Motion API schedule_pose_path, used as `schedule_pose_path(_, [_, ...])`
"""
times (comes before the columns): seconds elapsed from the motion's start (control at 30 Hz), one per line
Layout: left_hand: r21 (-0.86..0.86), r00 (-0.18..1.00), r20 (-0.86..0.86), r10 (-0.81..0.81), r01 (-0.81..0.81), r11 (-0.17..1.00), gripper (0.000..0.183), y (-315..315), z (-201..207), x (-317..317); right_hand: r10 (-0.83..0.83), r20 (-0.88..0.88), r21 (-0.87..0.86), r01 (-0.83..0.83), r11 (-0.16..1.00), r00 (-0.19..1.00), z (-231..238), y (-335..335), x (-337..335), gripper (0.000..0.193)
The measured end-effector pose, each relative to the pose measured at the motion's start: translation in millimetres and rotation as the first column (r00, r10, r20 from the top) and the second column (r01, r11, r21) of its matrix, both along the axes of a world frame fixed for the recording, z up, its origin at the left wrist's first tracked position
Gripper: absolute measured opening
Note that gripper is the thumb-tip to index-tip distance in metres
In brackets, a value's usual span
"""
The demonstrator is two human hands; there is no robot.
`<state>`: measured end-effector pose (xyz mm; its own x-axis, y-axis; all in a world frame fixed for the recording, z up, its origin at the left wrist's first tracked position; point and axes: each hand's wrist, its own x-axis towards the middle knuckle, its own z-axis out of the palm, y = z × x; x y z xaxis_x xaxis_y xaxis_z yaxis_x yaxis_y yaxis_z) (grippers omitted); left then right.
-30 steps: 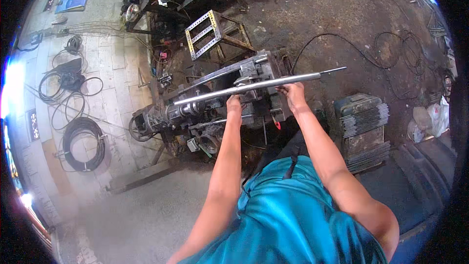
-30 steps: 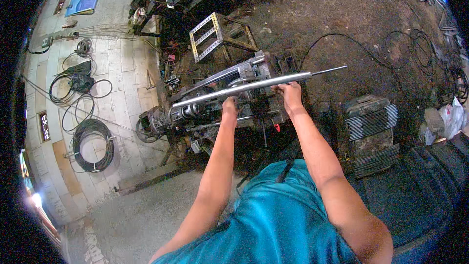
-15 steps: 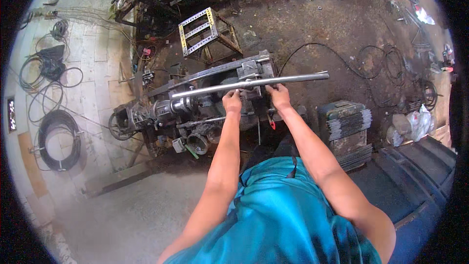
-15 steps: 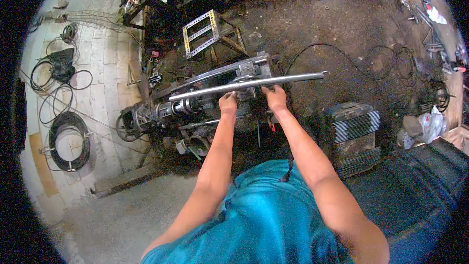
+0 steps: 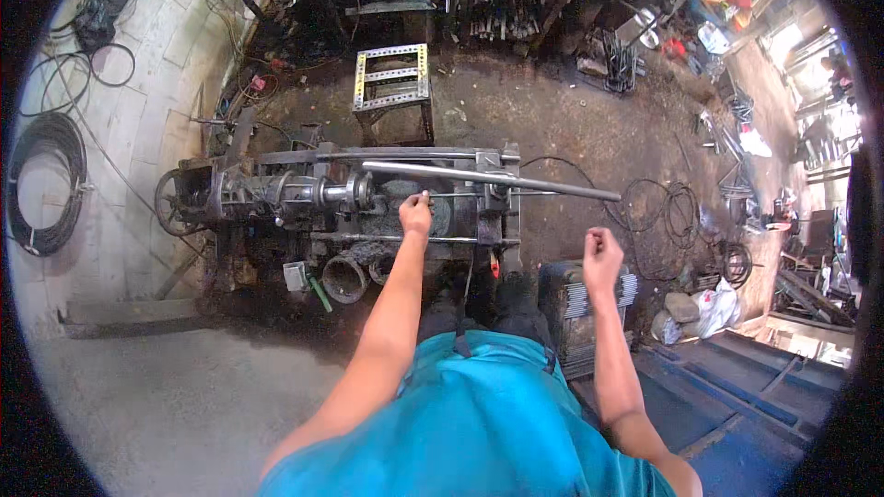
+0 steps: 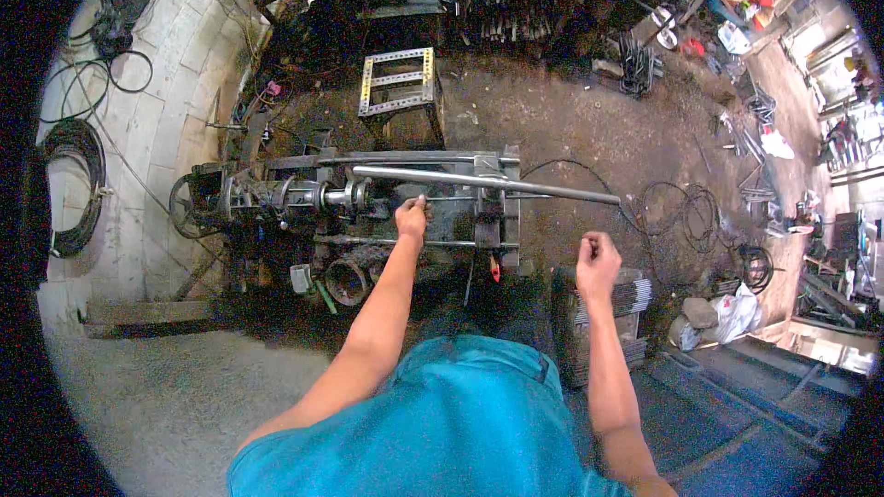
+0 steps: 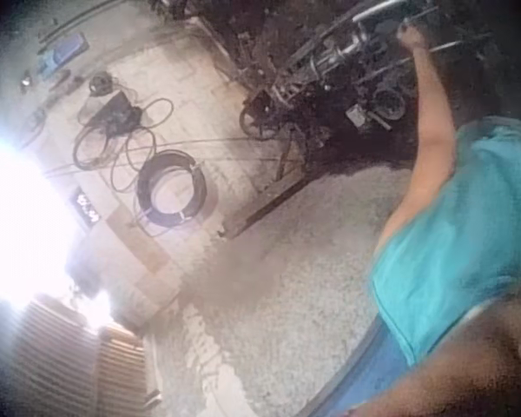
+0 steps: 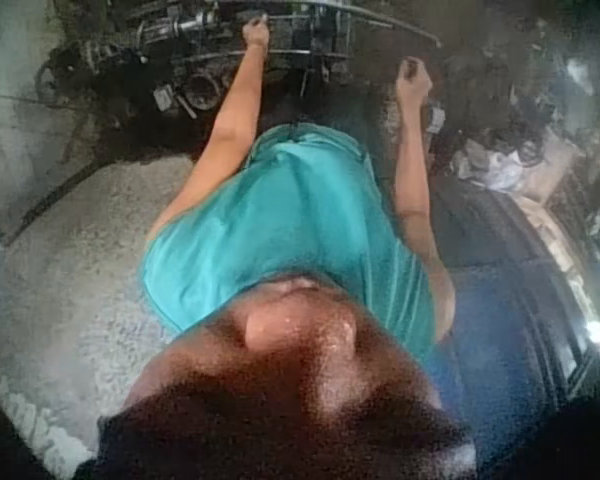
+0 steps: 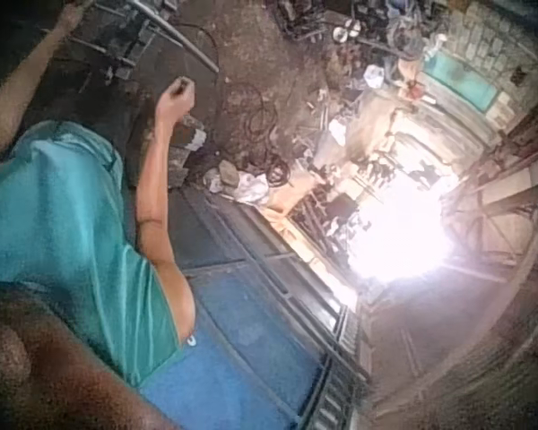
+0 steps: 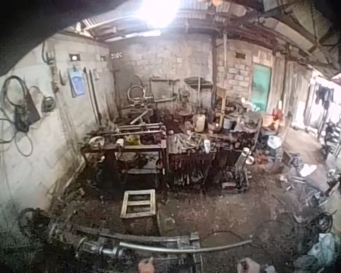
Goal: Bending a metal pipe using a manual or semi-automated bending machine.
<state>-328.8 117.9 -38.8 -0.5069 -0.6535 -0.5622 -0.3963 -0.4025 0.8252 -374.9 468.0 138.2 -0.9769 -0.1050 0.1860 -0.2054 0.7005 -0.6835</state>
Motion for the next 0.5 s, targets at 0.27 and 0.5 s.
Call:
schedule_pose_path(0.27, [0.13, 0.987, -0.136, 0.084, -0.066, 0.989, 0.022, 1.2, 11.2, -1.9, 0.479, 0.002, 0.583, -0.39, 0.713, 0.878, 70.6, -88.2, -67.8, 0.035])
schedule_pose_path(0.5, [0.092, 0.993, -0.085, 0.08, -0.072, 0.993, 0.022, -0.7, 35.9, 7.7, 0.416, 0.418, 0.585, -0.589, 0.557, 0.808, 92.3, -88.4, -0.2, 0.035])
